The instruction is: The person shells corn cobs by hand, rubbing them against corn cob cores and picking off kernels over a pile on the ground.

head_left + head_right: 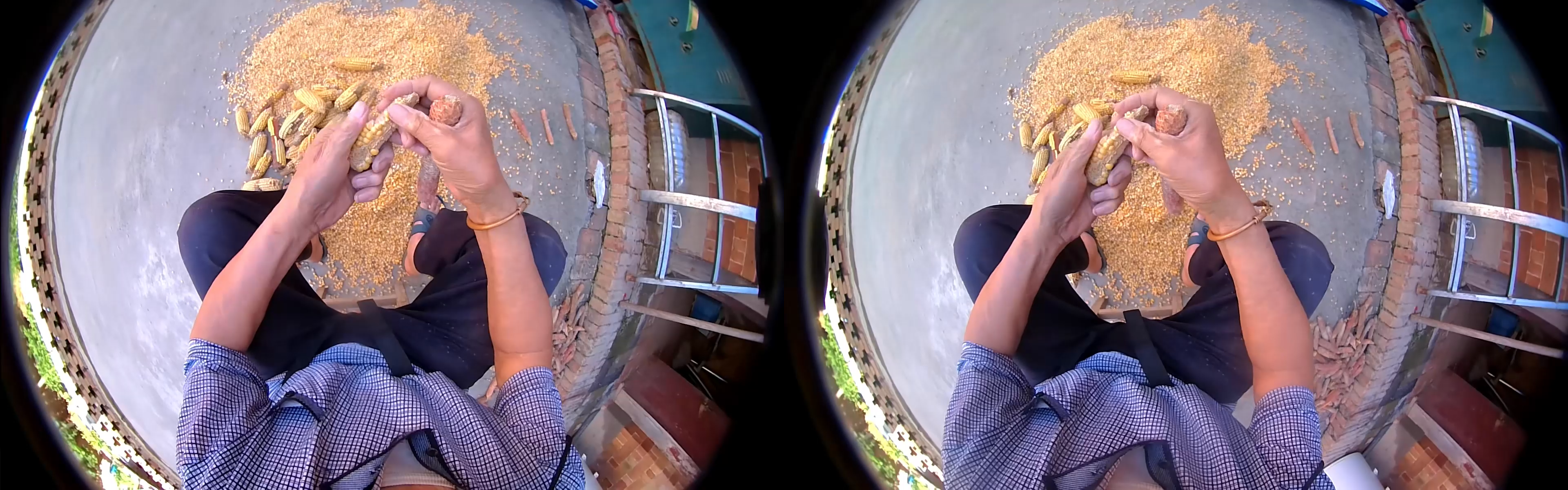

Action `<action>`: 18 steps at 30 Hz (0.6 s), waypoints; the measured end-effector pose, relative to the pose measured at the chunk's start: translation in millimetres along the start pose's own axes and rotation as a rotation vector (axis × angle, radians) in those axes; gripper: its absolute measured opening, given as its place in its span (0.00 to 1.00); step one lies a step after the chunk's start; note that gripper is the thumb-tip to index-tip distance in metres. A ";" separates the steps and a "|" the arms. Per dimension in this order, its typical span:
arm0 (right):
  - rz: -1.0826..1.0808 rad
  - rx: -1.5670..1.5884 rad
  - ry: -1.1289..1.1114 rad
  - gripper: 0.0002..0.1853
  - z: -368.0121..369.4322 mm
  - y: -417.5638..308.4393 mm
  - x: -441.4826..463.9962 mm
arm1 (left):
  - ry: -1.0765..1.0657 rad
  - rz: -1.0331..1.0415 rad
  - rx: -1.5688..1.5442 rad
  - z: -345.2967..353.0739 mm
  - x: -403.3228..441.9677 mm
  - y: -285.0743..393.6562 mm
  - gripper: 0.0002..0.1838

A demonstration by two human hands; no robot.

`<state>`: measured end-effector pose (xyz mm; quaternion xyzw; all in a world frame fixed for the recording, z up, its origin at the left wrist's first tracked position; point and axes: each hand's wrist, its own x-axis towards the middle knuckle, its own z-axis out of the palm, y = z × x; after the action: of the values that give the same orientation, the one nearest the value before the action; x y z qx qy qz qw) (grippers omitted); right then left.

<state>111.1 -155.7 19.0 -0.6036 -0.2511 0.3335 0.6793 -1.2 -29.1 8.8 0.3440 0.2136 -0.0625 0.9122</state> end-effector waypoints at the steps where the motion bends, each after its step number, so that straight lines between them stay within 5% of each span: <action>1: -0.015 0.002 0.013 0.08 0.2 1.1 -0.1 | -0.025 0.040 0.042 -3.5 -0.1 -0.9 0.21; 10: -0.051 -0.005 0.133 0.07 8.9 9.7 3.7 | -0.052 0.214 0.381 -2.8 1.4 -5.8 0.21; 18: 0.102 0.110 0.061 0.16 3.2 0.9 -1.5 | -0.015 0.188 0.160 -4.0 -2.4 5.5 0.22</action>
<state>107.6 -154.7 18.6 -0.5873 -0.1803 0.3622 0.7009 -3.4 -22.4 10.5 0.4337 0.1679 0.0037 0.8853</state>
